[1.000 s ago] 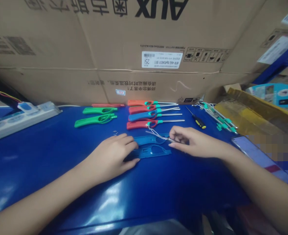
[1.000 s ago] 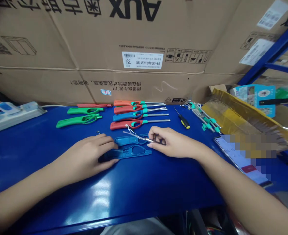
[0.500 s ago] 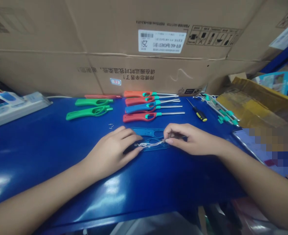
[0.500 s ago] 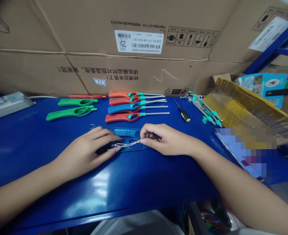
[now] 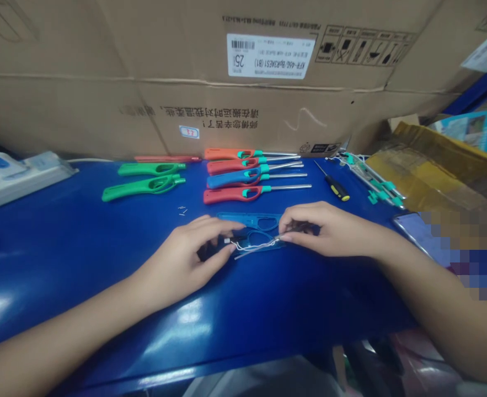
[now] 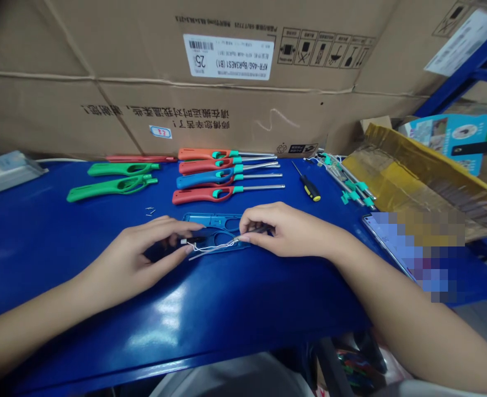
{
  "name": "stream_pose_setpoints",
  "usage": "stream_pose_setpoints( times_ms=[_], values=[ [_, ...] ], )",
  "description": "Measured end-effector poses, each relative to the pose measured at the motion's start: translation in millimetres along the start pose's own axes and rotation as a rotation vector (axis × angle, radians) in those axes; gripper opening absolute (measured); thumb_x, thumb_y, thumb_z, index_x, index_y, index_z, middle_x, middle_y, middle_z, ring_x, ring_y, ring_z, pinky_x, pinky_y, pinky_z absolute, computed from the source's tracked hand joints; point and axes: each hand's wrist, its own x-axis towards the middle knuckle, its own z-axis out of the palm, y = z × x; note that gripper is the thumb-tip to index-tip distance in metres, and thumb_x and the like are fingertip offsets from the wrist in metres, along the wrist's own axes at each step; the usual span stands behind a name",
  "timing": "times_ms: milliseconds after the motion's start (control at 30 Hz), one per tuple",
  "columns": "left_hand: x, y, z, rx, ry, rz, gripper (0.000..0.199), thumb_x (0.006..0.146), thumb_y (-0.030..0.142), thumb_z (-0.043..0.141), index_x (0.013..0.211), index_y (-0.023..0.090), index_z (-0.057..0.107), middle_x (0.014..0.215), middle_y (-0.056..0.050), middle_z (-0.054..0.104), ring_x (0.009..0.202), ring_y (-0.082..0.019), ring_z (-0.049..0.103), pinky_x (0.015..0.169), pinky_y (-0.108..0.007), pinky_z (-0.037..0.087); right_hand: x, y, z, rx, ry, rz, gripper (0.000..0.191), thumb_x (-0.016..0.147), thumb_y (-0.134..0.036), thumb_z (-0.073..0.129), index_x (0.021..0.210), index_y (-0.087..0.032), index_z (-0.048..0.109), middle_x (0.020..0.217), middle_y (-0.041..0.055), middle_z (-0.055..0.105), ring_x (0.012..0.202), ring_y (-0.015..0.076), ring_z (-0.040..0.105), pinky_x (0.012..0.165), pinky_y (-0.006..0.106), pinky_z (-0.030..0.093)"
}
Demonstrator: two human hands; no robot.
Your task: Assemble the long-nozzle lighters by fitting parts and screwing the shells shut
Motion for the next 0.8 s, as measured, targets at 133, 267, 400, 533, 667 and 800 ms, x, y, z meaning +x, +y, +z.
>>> stream_pose_setpoints(
  times_ms=[133,267,400,533,667,800],
  values=[
    [0.4,1.3,0.2,-0.008,-0.005,0.014,0.030,0.097,0.029,0.059,0.126,0.028,0.068,0.109,-0.002,0.074,0.092,-0.017,0.068,0.081,-0.029,0.057,-1.0,-0.1,-1.9,-0.014,-0.034,0.012,0.022,0.098,-0.041,0.059,0.098,-0.020,0.068,0.091,0.0036,0.072,0.077,0.0147,0.061,0.067,0.026,0.046],
    [-0.1,-2.3,2.8,-0.037,0.015,0.058,0.027,0.100,0.027,0.056,0.123,0.026,0.070,0.114,-0.003,0.074,0.103,-0.018,0.068,0.090,-0.030,0.056,-1.9,-1.0,-4.1,-0.047,-0.080,0.028,0.020,0.098,-0.038,0.059,0.098,-0.021,0.068,0.091,0.0029,0.071,0.075,0.0143,0.061,0.066,0.026,0.045],
    [1.4,-9.5,7.9,-0.030,0.057,0.095,0.023,0.099,0.024,0.060,0.118,0.023,0.073,0.109,-0.004,0.076,0.100,-0.018,0.068,0.090,-0.029,0.056,-2.1,-1.2,-4.9,-0.076,-0.085,-0.027,0.015,0.099,-0.030,0.058,0.097,-0.020,0.069,0.099,0.0053,0.069,0.088,0.0162,0.063,0.077,0.028,0.048],
    [4.6,-15.2,11.4,-0.005,0.071,0.157,0.023,0.099,0.021,0.060,0.117,0.022,0.074,0.107,-0.004,0.077,0.097,-0.018,0.068,0.089,-0.031,0.055,-2.4,-2.3,-4.8,-0.117,-0.090,-0.031,0.016,0.099,-0.026,0.056,0.097,-0.020,0.070,0.100,0.0061,0.067,0.090,0.0175,0.063,0.080,0.030,0.048],
    [4.6,-17.5,12.5,0.021,0.051,0.211,0.026,0.099,0.018,0.059,0.121,0.021,0.073,0.107,-0.005,0.076,0.097,-0.018,0.067,0.089,-0.032,0.055,-3.4,-4.6,-5.6,-0.195,-0.104,0.002,0.017,0.099,-0.026,0.056,0.097,-0.021,0.072,0.097,0.0056,0.068,0.087,0.0182,0.063,0.077,0.030,0.047],
    [3.2,-19.5,14.5,0.038,0.039,0.234,0.027,0.099,0.016,0.059,0.122,0.019,0.072,0.108,-0.006,0.075,0.097,-0.018,0.066,0.089,-0.032,0.054,-4.9,-6.3,-6.9,-0.233,-0.114,0.006,0.017,0.098,-0.024,0.057,0.096,-0.021,0.073,0.096,0.0049,0.069,0.086,0.0180,0.064,0.075,0.029,0.046]
  ],
)
